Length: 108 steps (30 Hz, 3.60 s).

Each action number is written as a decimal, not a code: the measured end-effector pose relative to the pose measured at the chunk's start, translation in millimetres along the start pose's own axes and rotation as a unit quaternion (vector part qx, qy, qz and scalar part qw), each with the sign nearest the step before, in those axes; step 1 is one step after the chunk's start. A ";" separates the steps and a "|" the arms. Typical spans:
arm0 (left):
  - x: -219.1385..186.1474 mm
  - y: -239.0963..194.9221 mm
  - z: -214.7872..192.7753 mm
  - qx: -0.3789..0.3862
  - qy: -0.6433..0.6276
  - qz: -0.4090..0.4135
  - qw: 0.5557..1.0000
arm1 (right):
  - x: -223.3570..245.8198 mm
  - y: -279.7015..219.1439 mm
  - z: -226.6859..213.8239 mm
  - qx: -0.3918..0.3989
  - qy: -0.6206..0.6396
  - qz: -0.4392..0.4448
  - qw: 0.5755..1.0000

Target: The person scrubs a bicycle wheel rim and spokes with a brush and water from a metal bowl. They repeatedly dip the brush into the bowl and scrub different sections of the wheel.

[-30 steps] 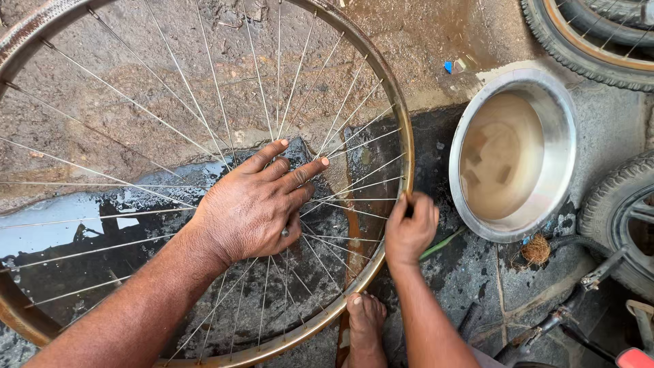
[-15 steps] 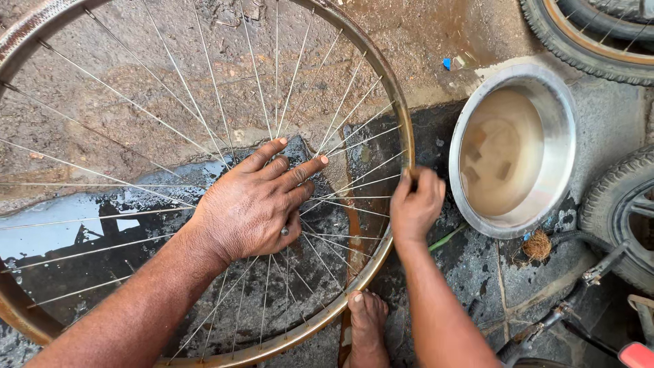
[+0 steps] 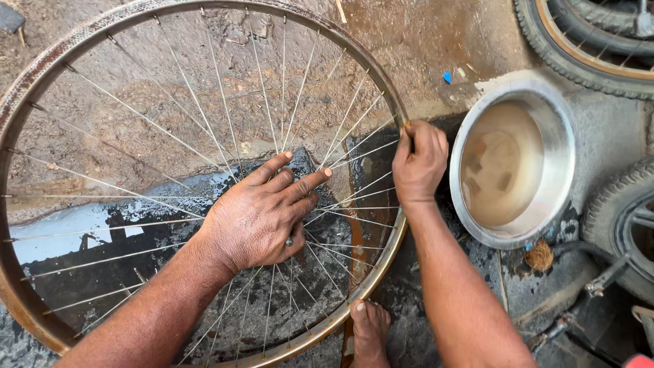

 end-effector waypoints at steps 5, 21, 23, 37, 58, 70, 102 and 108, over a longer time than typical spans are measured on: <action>0.6 5.6 -6.2 -0.037 -0.039 0.006 0.999 | -8.2 -33.6 -30.2 0.000 -0.018 0.137 0.990; -1.8 3.6 -2.9 -0.031 -0.038 0.006 0.999 | -2.8 8.2 3.4 -0.005 -0.005 -0.029 1.000; -0.8 2.6 -0.6 0.014 -0.035 -0.001 0.999 | 3.3 12.1 0.6 -0.007 0.003 -0.046 0.999; 4.7 -2.2 -4.9 -0.116 -0.047 -0.012 0.992 | 28.1 56.6 17.2 -0.003 0.046 -0.063 0.997; 7.8 -3.7 -2.4 -0.086 -0.031 -0.019 0.996 | 33.7 60.6 27.4 -0.017 0.043 -0.068 0.997; 3.0 -1.1 -1.4 -0.053 -0.037 -0.014 0.998 | 32.0 61.5 34.4 -0.012 0.049 -0.063 0.997; 3.8 -4.2 -0.6 -0.062 -0.059 -0.024 0.996 | 93.3 117.6 68.1 0.006 0.150 -0.188 0.971; 4.2 -1.5 -8.4 -0.117 -0.040 -0.004 0.992 | 78.2 114.7 53.6 0.007 0.111 -0.147 0.983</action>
Point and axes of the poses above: each hand's wrist, its own y-axis towards the middle knuckle, its own z-axis out of the palm, x = y × z, the point moved 7 cm from there along y, towards the middle knuckle, and after that the axes turned 13 degrees about -x, right-handed, at the moved point
